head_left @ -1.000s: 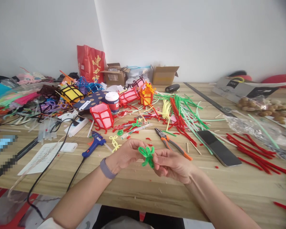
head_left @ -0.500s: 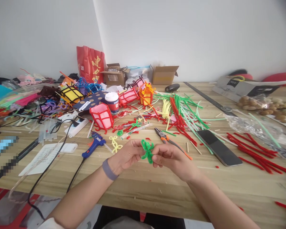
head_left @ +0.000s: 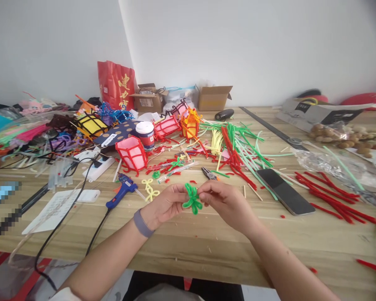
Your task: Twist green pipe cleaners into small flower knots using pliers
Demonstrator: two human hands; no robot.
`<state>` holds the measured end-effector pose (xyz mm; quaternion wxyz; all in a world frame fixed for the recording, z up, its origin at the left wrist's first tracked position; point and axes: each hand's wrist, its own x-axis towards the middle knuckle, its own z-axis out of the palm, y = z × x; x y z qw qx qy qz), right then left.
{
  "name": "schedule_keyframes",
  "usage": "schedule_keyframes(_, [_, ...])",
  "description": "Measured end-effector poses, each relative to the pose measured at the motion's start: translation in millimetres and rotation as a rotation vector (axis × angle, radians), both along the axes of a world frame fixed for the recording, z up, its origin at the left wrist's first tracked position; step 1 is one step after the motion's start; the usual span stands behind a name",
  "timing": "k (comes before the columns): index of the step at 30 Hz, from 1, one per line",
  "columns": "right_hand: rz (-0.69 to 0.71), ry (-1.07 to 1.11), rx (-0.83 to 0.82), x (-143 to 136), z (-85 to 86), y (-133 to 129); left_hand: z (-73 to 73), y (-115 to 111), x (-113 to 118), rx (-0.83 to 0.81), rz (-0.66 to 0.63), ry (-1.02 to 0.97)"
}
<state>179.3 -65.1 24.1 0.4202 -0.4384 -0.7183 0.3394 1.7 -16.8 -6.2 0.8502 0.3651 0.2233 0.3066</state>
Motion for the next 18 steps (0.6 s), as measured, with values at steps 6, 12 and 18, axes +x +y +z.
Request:
schedule_keyframes(6, [-0.103, -0.100, 0.056, -7, -1.2, -4, -0.9, -1, 1, 0.042, 0.030, 0.068])
schedule_keyframes(12, [-0.216, -0.155, 0.185, -12, -6.0, -9, 1.2, -3, 3, 0.054, 0.067, 0.066])
schedule_keyframes(18, [-0.040, -0.023, -0.020, -2, -0.4, -1, 2.3, 1, -1, 0.014, -0.042, 0.080])
